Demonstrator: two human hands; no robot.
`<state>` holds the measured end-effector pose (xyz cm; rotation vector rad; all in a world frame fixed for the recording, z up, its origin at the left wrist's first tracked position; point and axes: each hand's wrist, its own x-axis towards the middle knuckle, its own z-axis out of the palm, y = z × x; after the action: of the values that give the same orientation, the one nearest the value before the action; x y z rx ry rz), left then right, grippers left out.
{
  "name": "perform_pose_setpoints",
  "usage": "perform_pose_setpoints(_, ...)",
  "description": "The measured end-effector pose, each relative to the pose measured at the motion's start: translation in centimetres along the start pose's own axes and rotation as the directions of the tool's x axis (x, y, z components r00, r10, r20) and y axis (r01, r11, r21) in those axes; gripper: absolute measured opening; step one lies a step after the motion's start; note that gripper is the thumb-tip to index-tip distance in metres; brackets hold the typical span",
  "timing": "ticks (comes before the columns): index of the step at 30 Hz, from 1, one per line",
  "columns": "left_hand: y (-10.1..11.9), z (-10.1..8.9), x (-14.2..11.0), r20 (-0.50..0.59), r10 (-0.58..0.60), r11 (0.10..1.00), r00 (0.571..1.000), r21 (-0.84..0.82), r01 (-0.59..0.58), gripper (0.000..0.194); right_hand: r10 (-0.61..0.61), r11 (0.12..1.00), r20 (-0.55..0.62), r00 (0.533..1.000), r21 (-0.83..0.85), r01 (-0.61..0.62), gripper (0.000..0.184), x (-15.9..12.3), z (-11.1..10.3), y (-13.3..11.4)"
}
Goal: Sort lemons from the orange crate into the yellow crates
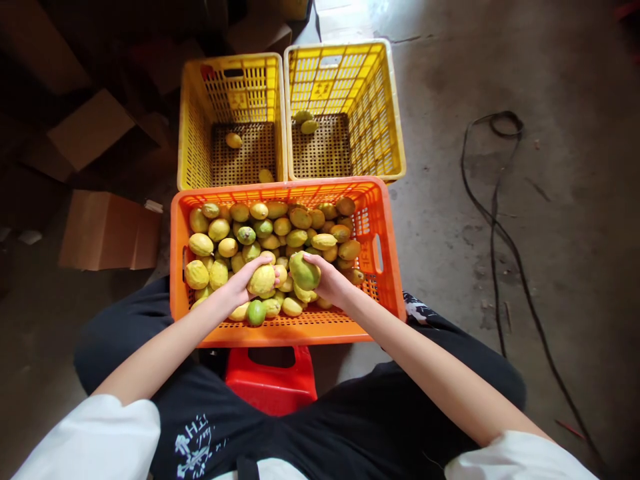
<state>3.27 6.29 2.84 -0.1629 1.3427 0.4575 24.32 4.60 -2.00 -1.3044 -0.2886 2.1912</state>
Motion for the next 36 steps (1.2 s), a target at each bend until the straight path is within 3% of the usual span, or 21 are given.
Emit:
perform_pose_setpoints(7,-0.7,-0.7,0.7,0.036,0.025,1.0,0.999,-0.018,-0.025,0.019,-0.026,0.999,0.009,1.0,-0.038,0.026,0.044,-0.1,0.1,0.3)
perform_pose_setpoints(15,-0.4,-0.3,0.7,-0.008,0.05,0.998,0.999,-0.046,-0.05,0.032,-0.009,1.0,-0.092,0.996,0.01,0.01,0.029,-0.1,0.3,0.5)
perform_pose_setpoints(21,-0.4,0.1,0.5,-0.011,0.084,0.993,0.996,-0.082,-0.084,0.043,0.001,0.998,-0.054,0.999,0.07,0.003,0.032,0.2,0.3,0.1)
perform_pose_setpoints(30,0.0,0.2,0.3,0.02,0.085,0.987,0.996,-0.138,-0.082,0.041,-0.012,0.997,-0.095,0.995,0.077,0.02,0.031,0.3,-0.1,0.3)
perform_pose_setpoints(36,0.1,0.5,-0.4,-0.057,0.087,0.983,0.995,-0.154,-0.095,0.029,0.049,0.996,-0.12,0.992,0.076,-0.04,0.03,0.1,0.0,0.1)
